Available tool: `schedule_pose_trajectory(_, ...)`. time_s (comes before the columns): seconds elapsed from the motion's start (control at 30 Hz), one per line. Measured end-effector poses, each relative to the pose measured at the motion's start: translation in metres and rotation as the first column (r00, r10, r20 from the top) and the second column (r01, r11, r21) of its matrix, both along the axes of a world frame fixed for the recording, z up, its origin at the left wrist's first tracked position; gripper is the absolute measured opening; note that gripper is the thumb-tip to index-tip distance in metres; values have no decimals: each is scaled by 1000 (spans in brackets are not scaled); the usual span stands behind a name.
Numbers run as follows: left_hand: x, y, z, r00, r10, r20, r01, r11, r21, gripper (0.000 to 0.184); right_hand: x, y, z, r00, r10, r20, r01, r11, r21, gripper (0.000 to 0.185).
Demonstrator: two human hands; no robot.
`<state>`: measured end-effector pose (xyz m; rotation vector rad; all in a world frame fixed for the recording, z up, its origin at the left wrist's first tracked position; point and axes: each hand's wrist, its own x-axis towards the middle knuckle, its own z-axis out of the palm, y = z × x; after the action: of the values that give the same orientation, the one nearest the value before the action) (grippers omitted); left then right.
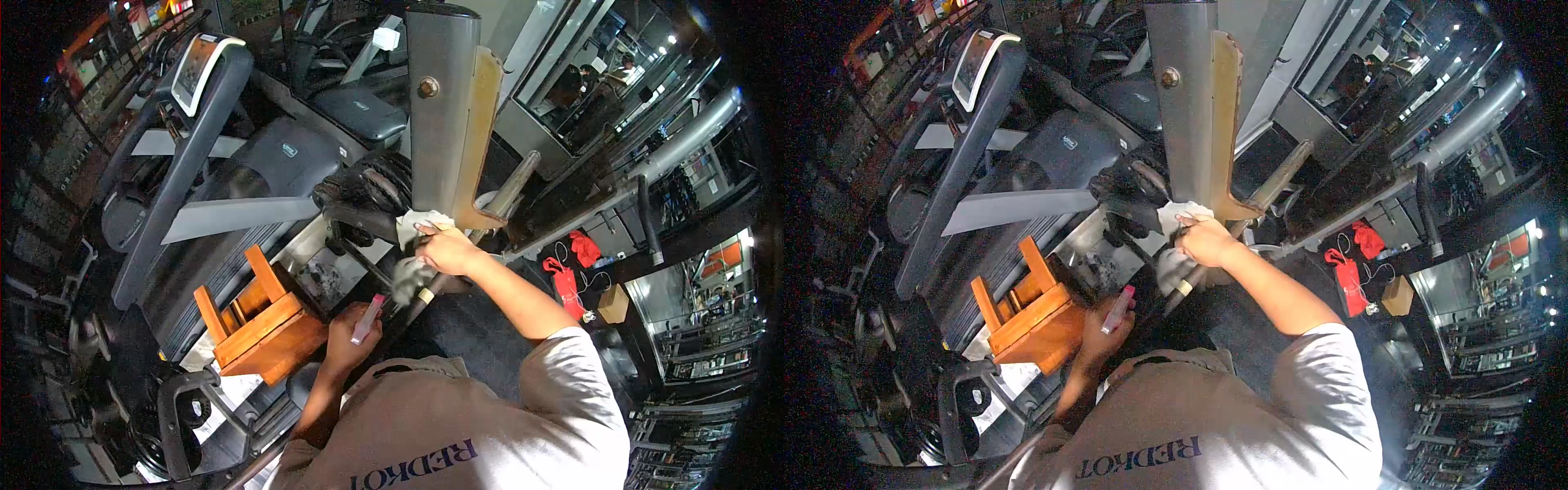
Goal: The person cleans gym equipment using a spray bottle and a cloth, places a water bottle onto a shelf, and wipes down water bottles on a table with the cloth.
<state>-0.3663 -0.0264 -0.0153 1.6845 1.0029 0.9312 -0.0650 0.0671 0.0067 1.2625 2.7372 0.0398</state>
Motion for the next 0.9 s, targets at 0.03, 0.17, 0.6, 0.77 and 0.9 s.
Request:
schedule_pose_trajectory(0.03,0,0,0,1000,11,25,-11,1000,2,20,-3,0,5,999,-12,-46,9,999,-45,16)
schedule_pose_trajectory(0.17,-1,0,-2,999,5,48,-2,998,-57,21,-12,-11,2,756,-307,-578,99,927,-363,21)
schedule_pose_trajectory(0.6,16,28,43,958,-268,105,271,962,-19,31,-74,-75,67,388,-434,-813,30,887,-460,28)
schedule_pose_trajectory(0.77,11,27,74,992,66,106,-96,945,311,24,-72,-98,76,216,-270,-938,413,896,-162,47)
schedule_pose_trajectory(0.9,34,3,90,845,377,379,-426,903,52,26,-84,-133,84,418,-283,-863,4,951,-310,64)
